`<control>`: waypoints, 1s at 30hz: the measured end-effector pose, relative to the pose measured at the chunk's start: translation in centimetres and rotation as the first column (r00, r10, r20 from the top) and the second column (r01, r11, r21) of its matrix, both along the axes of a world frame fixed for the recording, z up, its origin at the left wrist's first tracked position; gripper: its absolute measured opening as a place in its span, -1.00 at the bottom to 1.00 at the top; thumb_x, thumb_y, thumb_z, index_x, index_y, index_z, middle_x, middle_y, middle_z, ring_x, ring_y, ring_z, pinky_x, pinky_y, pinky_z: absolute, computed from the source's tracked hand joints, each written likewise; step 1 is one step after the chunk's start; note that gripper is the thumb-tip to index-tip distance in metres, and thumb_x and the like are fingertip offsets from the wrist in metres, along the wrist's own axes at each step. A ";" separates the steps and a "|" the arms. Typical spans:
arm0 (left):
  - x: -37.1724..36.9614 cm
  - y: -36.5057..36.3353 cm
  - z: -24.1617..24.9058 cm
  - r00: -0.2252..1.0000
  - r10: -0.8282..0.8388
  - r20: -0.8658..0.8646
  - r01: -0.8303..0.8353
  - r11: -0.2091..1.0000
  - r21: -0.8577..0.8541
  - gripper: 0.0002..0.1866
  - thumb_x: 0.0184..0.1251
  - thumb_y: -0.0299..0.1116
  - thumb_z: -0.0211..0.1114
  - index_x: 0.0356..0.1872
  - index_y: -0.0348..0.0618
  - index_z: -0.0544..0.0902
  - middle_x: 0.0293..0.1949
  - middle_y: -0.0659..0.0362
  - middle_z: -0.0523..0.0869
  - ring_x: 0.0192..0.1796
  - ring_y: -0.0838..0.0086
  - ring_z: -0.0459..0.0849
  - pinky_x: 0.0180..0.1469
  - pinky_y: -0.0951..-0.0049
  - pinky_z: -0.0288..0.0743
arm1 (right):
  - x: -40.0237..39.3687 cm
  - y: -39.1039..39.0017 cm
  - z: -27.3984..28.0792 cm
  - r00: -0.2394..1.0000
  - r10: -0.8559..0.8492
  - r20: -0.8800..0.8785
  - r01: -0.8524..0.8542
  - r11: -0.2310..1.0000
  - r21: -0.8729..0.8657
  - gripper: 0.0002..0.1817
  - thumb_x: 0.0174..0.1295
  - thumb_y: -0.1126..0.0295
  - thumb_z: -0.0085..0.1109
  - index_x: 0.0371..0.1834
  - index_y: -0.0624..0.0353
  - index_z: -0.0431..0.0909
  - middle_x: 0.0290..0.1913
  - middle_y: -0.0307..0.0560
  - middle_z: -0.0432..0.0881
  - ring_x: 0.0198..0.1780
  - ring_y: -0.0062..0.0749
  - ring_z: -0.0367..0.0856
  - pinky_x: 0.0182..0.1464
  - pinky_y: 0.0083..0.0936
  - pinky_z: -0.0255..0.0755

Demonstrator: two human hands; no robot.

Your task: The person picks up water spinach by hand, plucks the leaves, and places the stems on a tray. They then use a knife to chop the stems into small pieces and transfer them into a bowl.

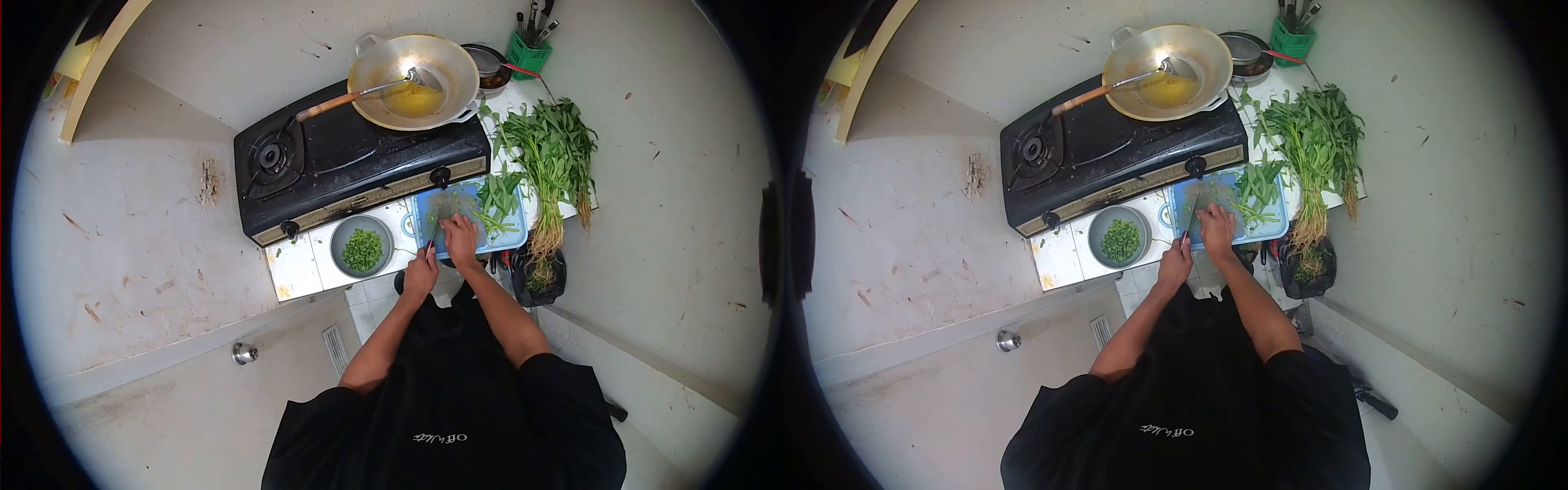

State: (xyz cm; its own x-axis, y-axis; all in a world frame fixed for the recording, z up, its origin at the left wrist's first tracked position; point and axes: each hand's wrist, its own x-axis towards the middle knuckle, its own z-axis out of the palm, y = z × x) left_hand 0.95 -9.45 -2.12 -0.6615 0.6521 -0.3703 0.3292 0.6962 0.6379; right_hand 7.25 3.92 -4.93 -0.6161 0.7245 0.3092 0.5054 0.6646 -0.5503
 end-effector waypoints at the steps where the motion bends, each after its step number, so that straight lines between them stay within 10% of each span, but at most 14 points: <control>1: -0.2 0.5 -0.2 1.000 -0.001 -0.011 0.001 1.000 -0.006 -0.51 0.63 0.02 -0.05 -0.06 -0.30 0.54 -0.32 -0.41 0.71 -0.18 -0.37 0.70 -0.05 -0.27 0.56 | 0.0 -0.1 0.1 1.000 -0.005 0.007 0.005 1.000 0.009 -0.82 0.22 0.46 0.18 -0.20 -0.04 0.74 -0.29 -0.21 0.51 -0.15 -0.23 0.53 -0.11 -0.24 0.24; 30: 0.4 -0.3 -0.5 1.000 -0.028 -0.008 0.028 0.999 -0.029 -0.49 0.63 0.04 -0.05 -0.05 -0.32 0.53 -0.31 -0.40 0.71 -0.19 -0.37 0.70 -0.09 -0.26 0.57 | 0.2 -0.2 0.2 0.999 -0.033 -0.030 0.031 0.999 -0.044 -0.82 0.21 0.49 0.22 -0.19 0.02 0.78 -0.29 -0.19 0.61 -0.14 -0.19 0.58 -0.09 -0.23 0.28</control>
State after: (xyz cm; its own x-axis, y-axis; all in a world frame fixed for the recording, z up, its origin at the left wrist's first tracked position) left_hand 1.37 -9.72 -2.66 -0.6464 0.6597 -0.3834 0.3541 0.7045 0.6151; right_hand 7.48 3.68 -4.69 -0.5830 0.7566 0.2960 0.5081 0.6238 -0.5938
